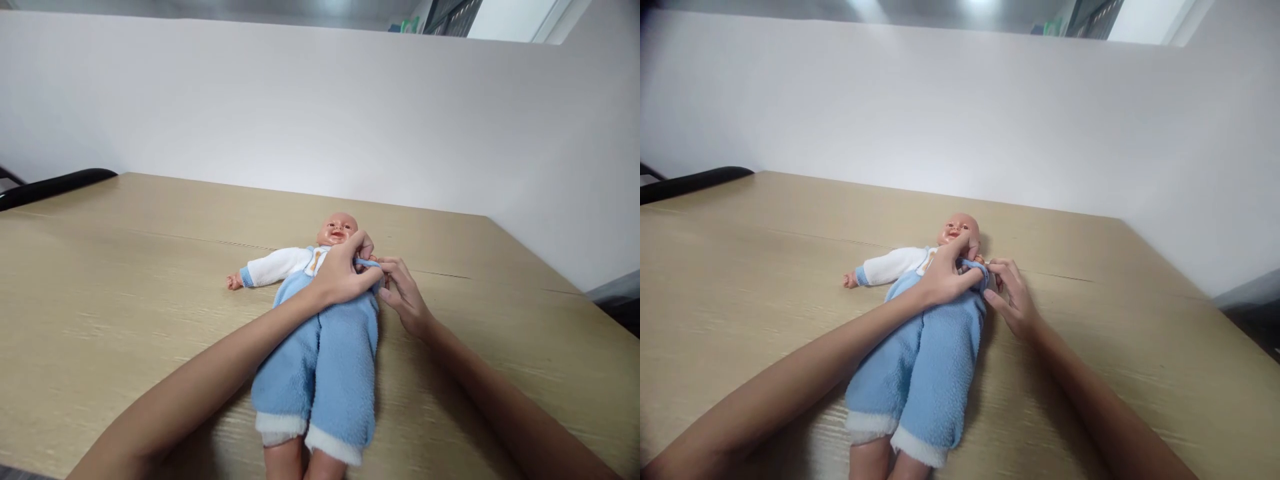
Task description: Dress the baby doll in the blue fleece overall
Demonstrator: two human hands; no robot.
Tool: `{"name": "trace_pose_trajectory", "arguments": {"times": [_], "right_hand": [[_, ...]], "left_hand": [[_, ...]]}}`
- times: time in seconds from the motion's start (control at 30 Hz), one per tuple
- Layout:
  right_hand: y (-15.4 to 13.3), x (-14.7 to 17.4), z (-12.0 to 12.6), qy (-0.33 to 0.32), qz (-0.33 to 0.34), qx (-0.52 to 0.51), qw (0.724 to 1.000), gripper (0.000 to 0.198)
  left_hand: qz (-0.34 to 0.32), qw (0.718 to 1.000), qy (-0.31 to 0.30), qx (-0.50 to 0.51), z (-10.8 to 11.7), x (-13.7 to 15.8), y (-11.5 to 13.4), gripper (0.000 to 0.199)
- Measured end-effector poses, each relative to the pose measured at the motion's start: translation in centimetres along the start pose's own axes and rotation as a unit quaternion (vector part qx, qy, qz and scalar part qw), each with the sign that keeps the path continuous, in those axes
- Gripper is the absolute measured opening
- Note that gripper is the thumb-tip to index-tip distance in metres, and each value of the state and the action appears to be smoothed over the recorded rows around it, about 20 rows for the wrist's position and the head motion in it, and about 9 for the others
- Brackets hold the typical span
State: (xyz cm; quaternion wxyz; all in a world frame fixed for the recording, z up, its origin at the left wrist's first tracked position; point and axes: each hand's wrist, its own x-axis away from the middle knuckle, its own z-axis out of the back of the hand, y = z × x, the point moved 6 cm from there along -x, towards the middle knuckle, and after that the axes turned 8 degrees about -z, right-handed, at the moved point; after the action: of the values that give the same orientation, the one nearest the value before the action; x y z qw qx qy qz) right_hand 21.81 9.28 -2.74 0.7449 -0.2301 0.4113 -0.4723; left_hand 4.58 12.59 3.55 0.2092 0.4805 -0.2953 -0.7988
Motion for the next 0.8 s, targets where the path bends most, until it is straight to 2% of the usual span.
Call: {"name": "trace_pose_trajectory", "arguments": {"times": [0.07,0.13,0.23,0.43,0.67,0.8], "right_hand": [[0.0,0.0,-0.1,-0.003,-0.009,0.012,1.0,0.043],[0.0,0.0,-0.2,0.0,-0.011,0.014,1.0,0.043],[0.0,0.0,-0.3,0.005,-0.004,0.012,1.0,0.04],[0.3,-0.1,-0.4,0.014,0.017,0.005,1.0,0.04],[-0.1,0.1,-0.5,0.019,0.035,0.007,0.999,0.032],[-0.7,0.2,-0.6,0.019,0.053,-0.003,0.998,0.019]], "left_hand": [[0.034,0.999,0.01,0.021,0.0,-0.1,-0.4,0.026],[0.038,0.999,0.01,0.014,0.0,-0.2,-0.5,0.026],[0.042,0.999,-0.001,0.002,0.1,-0.3,-0.5,0.026],[0.112,0.992,-0.026,0.042,0.4,-0.9,-0.7,0.029],[0.139,0.989,-0.054,-0.002,0.8,-1.7,-0.8,0.029],[0.154,0.983,-0.095,-0.014,0.1,-2.5,-2.1,0.023]]}}
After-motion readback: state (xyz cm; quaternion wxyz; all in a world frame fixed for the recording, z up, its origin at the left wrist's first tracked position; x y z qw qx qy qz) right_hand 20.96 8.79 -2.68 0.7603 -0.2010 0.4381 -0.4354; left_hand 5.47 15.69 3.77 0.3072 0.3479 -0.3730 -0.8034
